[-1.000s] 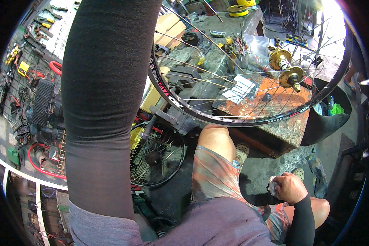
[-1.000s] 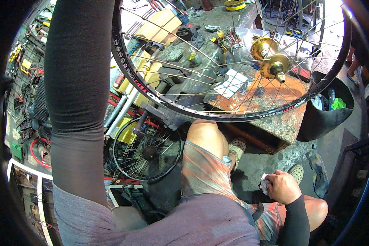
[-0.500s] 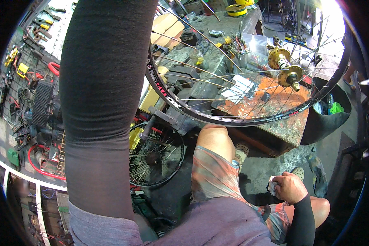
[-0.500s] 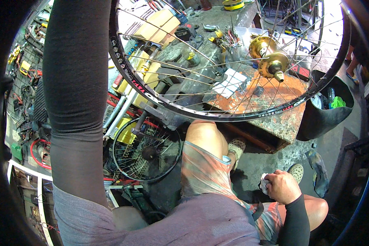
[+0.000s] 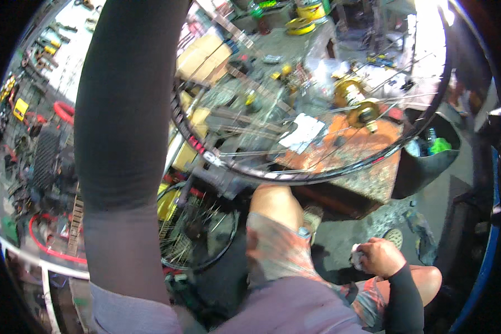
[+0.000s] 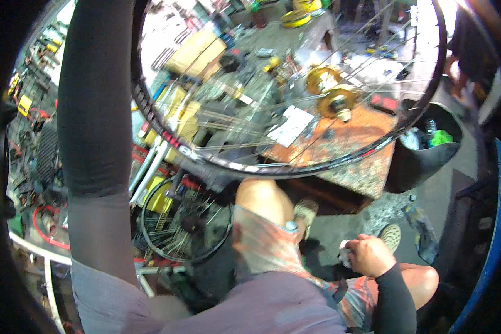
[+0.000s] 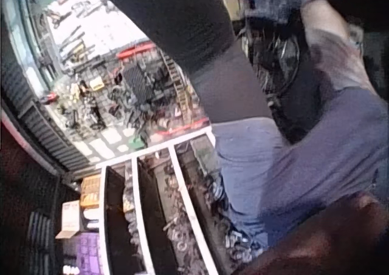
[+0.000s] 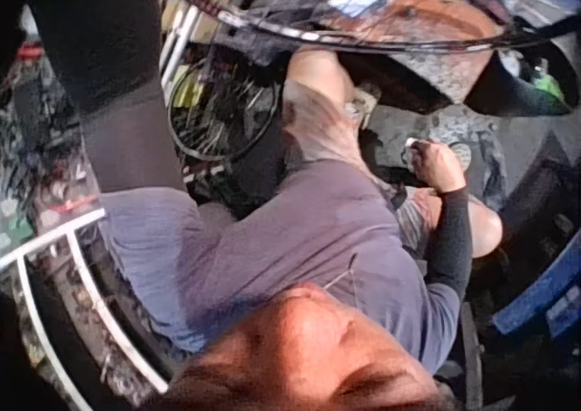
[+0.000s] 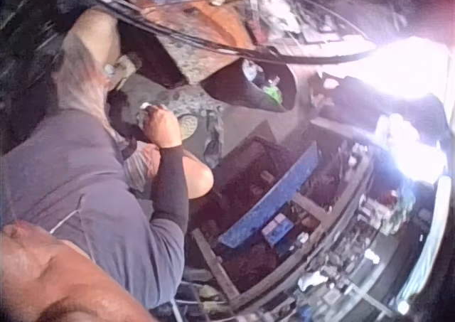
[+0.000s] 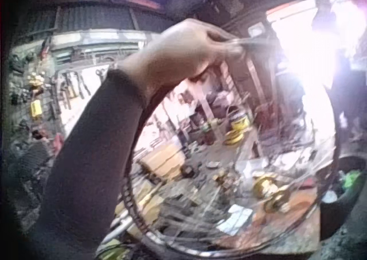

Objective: The person sits on the floor in a workshop and works on a bicycle wheel. They handle the hub and axle, then remove the yellow rim tape from the wheel rim by hand, inspecting the rim as they proceed.

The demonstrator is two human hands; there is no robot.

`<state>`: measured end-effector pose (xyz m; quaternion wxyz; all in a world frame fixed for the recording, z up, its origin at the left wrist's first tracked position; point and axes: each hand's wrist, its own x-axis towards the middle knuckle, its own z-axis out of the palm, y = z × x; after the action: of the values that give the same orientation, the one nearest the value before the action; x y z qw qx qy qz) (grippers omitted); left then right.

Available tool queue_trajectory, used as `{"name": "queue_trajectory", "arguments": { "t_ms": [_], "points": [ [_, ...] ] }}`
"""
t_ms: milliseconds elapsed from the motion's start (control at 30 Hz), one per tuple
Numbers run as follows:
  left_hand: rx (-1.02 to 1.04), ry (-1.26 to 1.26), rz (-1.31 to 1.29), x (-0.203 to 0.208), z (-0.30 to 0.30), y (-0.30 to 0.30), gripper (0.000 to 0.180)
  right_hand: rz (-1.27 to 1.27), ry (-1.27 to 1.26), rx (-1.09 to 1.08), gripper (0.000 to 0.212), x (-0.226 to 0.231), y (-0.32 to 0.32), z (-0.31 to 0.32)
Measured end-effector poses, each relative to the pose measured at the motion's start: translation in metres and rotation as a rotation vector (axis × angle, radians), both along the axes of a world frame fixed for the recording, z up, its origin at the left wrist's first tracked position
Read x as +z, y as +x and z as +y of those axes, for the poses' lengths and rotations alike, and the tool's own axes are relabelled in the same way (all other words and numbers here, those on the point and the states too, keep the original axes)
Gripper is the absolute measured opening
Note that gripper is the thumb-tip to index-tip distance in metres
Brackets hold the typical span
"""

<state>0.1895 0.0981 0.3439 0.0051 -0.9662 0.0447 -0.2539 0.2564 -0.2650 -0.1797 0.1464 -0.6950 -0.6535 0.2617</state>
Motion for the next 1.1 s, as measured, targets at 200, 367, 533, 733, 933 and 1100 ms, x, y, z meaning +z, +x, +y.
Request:
{"name": "queue_trajectory", "arguments": {
  "t_ms": [200,367,533,733,933,1100],
  "points": [
    [0.375,-0.084,-0.063,-0.009,-0.031,-0.002,0.043,0.007,-0.117,0.005,0.033,0.006,0.001,0.004],
    [0.117,-0.161,-0.071,-0.006,0.029,-0.007,0.049,-0.004,-0.105,0.033,0.035,0.013,-0.002,0.012],
    [0.131,-0.290,-0.022,-0.013,0.014,-0.003,0.045,-0.003,-0.135,0.017,0.036,0.001,-0.003,0.006],
    [0.139,-0.387,-0.032,-0.012,0.006,-0.003,0.046,0.000,-0.150,0.011,0.036,0.004,-0.005,0.008],
    [0.109,-0.405,-0.024,-0.009,0.004,-0.004,0.048,-0.003,-0.174,0.039,0.033,0.001,-0.004,0.012],
    [0.139,-0.370,-0.027,-0.011,-0.003,-0.001,0.043,0.017,-0.170,0.036,0.035,-0.002,-0.002,0.009]
  ]
}}
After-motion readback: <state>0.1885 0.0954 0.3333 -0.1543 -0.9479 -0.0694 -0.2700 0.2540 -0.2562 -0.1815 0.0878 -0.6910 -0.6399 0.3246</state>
